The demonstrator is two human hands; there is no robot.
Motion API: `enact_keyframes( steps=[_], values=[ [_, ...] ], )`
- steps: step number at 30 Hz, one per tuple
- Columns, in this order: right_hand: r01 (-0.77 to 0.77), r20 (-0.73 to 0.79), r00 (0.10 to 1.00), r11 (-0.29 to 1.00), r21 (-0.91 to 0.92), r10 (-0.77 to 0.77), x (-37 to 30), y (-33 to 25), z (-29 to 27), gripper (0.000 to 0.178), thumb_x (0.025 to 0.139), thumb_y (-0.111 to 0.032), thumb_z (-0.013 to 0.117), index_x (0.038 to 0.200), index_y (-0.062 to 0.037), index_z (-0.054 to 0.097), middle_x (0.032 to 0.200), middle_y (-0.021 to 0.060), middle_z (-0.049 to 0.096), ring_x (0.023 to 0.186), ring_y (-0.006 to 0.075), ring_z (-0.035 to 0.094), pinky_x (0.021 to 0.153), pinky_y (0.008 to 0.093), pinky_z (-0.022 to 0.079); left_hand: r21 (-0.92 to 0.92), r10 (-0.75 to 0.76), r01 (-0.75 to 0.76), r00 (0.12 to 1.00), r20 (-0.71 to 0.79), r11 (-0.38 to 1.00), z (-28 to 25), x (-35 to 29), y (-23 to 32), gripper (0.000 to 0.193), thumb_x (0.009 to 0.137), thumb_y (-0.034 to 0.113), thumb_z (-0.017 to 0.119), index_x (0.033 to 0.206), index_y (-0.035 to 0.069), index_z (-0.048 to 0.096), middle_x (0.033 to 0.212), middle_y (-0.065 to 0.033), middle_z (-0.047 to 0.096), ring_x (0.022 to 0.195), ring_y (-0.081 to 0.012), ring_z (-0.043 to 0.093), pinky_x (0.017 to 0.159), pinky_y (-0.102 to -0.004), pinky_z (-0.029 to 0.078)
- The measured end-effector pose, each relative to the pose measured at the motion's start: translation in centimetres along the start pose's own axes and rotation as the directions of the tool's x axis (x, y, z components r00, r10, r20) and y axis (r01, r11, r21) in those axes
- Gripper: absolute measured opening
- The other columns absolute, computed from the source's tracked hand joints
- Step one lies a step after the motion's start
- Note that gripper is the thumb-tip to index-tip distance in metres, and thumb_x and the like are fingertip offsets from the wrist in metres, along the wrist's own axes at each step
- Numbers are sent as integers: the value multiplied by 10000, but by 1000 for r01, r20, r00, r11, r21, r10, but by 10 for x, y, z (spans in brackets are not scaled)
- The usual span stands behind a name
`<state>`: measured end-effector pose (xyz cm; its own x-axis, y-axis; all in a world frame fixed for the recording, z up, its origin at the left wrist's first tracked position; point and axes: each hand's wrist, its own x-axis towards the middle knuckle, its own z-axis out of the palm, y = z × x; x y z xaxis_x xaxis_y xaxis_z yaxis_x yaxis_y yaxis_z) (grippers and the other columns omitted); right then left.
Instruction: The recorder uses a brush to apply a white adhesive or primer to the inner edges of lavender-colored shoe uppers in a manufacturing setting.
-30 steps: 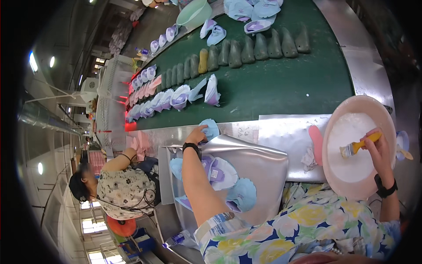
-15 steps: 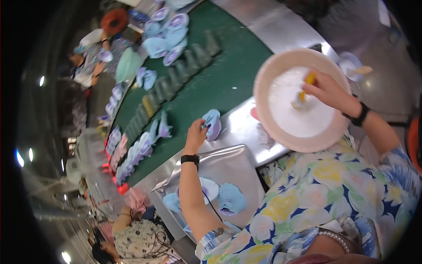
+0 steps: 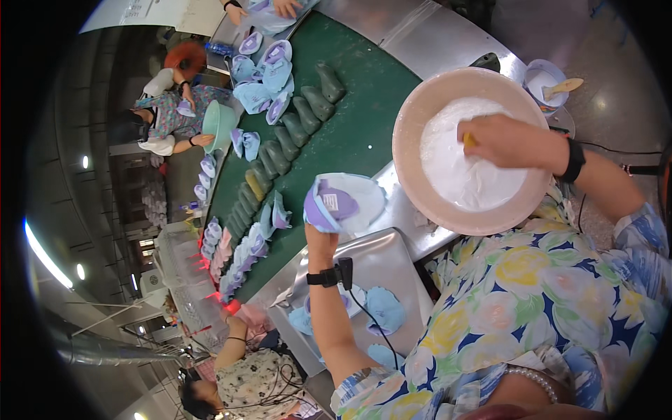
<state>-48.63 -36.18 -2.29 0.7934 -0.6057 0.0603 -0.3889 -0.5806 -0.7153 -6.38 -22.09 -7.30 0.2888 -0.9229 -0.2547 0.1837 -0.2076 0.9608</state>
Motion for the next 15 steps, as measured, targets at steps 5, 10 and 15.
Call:
enact_keyframes(
  steps=[5, 10, 15],
  values=[
    [108, -285, 955, 991, 75, -82, 8, 4, -42, 213, 947, -220, 617, 1052, -39, 578, 829, 146, 653, 740, 310, 633, 686, 382, 484, 37, -140, 136, 980, 143, 990, 72, -11, 24, 516, 1002, 292, 563, 1458, 76, 451, 1374, -85, 574, 1219, -241, 594, 1035, -422, 499],
    [200, -341, 935, 939, 280, -97, 20, -23, -64, 221, 948, -214, 646, 1051, -33, 572, 866, 129, 664, 796, 275, 642, 716, 345, 485, 188, 45, -117, 935, 351, 975, 111, 6, 13, 587, 986, 355, 586, 1473, 74, 420, 1385, -104, 555, 1222, -252, 592, 1035, -429, 505],
    [75, -381, 924, 959, 272, 36, 10, -18, -55, 256, 926, -231, 688, 995, -20, 561, 831, 129, 668, 740, 257, 652, 675, 329, 493, -156, 212, -185, 960, 181, 970, 158, -6, 16, 674, 981, 339, 596, 1533, 95, 297, 1470, -113, 455, 1305, -280, 520, 1057, -469, 484]
  ],
)
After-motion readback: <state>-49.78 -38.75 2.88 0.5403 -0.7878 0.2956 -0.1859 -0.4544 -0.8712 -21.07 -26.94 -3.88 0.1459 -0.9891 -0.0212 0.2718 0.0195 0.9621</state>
